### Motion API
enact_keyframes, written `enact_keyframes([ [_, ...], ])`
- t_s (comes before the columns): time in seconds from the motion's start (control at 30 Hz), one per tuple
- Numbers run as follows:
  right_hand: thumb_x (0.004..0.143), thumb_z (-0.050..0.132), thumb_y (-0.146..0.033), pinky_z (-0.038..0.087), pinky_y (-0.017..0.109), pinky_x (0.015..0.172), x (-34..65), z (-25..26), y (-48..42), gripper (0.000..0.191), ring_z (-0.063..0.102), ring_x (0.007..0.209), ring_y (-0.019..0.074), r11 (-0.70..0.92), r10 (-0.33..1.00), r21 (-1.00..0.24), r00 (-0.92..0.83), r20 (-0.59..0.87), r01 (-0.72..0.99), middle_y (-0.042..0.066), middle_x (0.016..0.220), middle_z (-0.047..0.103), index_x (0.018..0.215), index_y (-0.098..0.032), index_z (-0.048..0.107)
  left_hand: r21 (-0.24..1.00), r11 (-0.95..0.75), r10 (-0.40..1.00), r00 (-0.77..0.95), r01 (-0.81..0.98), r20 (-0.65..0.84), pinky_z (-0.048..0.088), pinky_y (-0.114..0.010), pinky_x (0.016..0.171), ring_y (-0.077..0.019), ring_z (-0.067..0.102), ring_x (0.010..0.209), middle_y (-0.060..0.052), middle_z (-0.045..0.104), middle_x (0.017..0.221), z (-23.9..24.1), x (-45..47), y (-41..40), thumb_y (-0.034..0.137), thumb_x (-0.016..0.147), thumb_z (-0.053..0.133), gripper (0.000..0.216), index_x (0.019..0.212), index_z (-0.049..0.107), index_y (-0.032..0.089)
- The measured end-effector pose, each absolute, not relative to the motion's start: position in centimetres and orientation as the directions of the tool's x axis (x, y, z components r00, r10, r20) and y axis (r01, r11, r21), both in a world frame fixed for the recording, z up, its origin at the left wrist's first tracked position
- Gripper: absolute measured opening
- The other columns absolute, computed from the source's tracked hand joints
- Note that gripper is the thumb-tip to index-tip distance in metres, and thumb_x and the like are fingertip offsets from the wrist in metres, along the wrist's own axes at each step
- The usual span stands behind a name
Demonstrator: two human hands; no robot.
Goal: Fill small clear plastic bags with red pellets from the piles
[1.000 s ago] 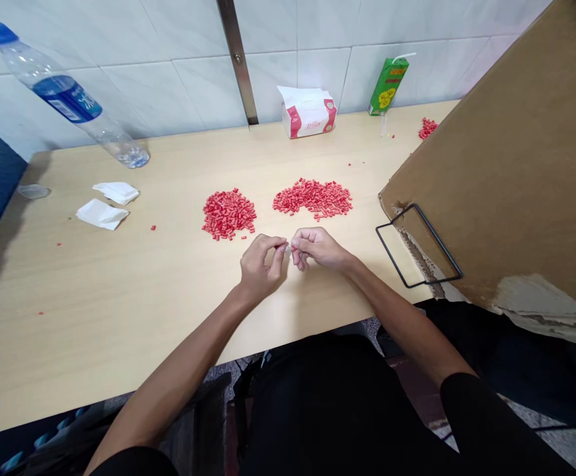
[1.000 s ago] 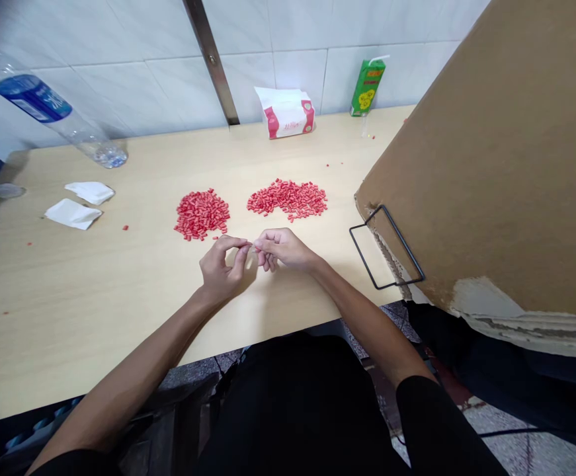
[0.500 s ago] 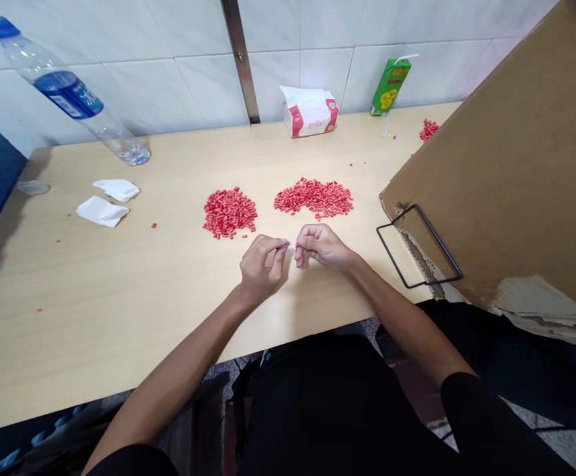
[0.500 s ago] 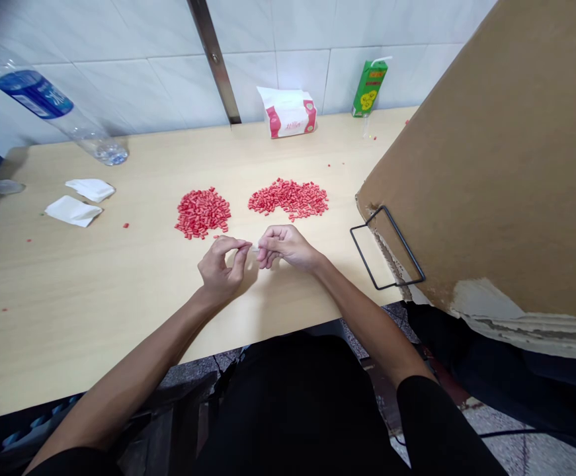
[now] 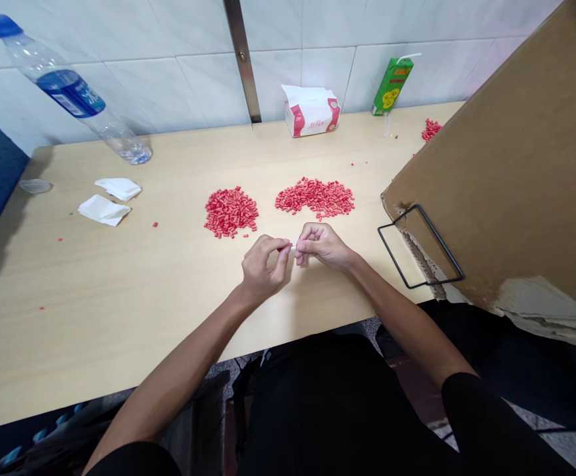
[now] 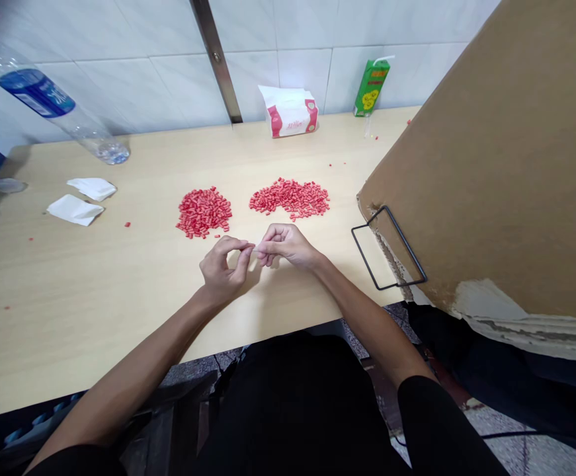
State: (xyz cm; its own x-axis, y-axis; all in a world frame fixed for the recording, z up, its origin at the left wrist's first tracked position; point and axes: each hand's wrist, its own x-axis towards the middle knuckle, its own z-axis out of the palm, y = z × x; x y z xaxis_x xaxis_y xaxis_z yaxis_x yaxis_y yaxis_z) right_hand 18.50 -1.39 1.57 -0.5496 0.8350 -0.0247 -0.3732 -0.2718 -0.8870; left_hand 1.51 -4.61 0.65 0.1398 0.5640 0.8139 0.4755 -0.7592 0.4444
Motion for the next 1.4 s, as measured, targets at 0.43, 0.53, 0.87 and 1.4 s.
enact_keyframes([
  [0.43,0.063,0.083,-0.039,0.053,0.022,0.045,18.40,0.86,-1.30,0.036,0.065,0.048,0.0129,-0.200,0.860,-0.927,-0.510,-0.012,-0.317,0.001,0.059,0.070,0.071,-0.012,0.060,0.382,-0.770,0.543,0.210,0.511,0.813,0.051,-0.025,0.063,-0.0124,0.059,0.067,-0.001,0.066,0.080,0.85,1.52,-4.52,0.006,0.080,0.059,0.024,0.100,0.056,0.020],
  [0.53,0.063,0.083,-0.040,0.053,0.022,0.045,18.30,0.78,-1.36,0.036,0.064,0.047,0.0126,-0.155,0.878,-0.936,-0.478,0.016,-0.316,0.001,0.058,0.069,0.071,-0.013,0.061,0.380,-0.760,0.552,0.214,0.527,0.806,0.050,-0.025,0.063,-0.0124,0.058,0.066,-0.001,0.064,0.077,0.89,1.53,-4.47,0.007,0.080,0.060,0.023,0.099,0.056,0.020],
  [0.87,0.062,0.085,-0.034,0.056,0.024,0.056,18.39,0.70,-1.18,0.035,0.070,0.060,0.0144,-0.221,0.872,-0.942,-0.483,-0.076,-0.250,0.004,0.068,0.073,0.082,-0.013,0.065,0.428,-0.702,0.624,0.203,0.568,0.754,0.050,-0.026,0.066,-0.0126,0.059,0.066,-0.002,0.066,0.078,0.84,1.40,-4.36,0.010,0.082,0.058,0.014,0.094,0.058,0.018],
  [1.4,0.065,0.082,-0.041,0.057,0.025,0.054,18.91,0.86,-0.88,0.038,0.071,0.059,0.0160,-0.221,0.865,-0.942,-0.497,-0.070,-0.252,0.004,0.067,0.073,0.081,-0.013,0.063,0.635,-0.627,0.752,0.138,0.451,0.645,0.052,-0.023,0.064,-0.0118,0.066,0.070,-0.002,0.070,0.080,1.11,1.11,-4.26,0.018,0.082,0.065,0.007,0.089,0.063,0.017],
])
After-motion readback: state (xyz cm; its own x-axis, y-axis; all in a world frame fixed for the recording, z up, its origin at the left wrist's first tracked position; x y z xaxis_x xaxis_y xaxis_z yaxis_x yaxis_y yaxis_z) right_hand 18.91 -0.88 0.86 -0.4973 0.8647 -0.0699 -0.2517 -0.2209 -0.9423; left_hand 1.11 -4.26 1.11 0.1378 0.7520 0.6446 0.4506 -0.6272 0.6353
